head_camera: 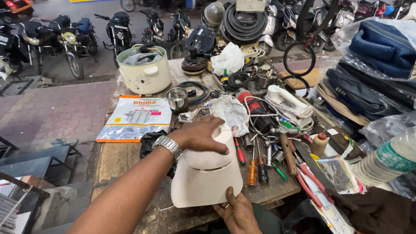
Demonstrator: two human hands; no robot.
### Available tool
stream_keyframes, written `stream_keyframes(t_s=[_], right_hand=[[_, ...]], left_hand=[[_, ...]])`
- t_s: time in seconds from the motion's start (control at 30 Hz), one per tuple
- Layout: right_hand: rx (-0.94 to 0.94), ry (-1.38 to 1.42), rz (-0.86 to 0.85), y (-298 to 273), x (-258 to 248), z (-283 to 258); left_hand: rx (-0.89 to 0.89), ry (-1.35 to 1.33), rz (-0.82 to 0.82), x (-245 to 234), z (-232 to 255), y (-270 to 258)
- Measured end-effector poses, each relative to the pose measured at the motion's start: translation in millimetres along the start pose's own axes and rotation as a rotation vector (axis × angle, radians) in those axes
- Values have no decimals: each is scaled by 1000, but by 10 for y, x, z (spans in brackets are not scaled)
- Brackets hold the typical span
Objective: The person disassembles the outer casing of a white blender by removing screws with a screwdriver, lifting off the top plastic housing, and setting pieces aside on the workbench.
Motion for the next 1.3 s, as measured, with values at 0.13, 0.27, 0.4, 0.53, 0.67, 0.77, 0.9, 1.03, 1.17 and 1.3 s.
stream_keyframes(t_s=[0.13,0.27,0.4,0.53,0.67,0.77,0.9,1.03,1.17,1.3], right_hand=[[-41,1,-6,129,-79,85],[-43,12,46,194,-150,117],[7,-6,153,193,-191,128],[2,-9,140,171,-190,127],[-37,-3,77,157,-140,93],[-50,-12,91,165,-138,88],[-40,-2,70,214,-199,130],[-70,25,29,226,-165,133],[-60,11,56,179,-172,127],[-21,-10,112,169,-159,94]], left_hand=[[48,-32,-12,-31,24,-34],[92,-37,12,-35,26,-32],[63,-44,74,11,27,-58],[35,-9,110,32,31,-83],[88,-47,107,-55,51,-86],[125,-66,91,-139,82,-62],[130,-145,96,-160,61,-73],[173,-153,87,-128,51,-67],[154,-150,74,-120,42,-51],[136,-161,77,-138,43,-61]])
Point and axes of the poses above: each hand's wrist, its own y-axis towards the middle knuckle, its own x-axis out of the palm, z = x × y, the point moved 5 cm from there along y, towards the middle knuckle, and after that the axes turned 12 degrees about -y, right-handed, at the moved point
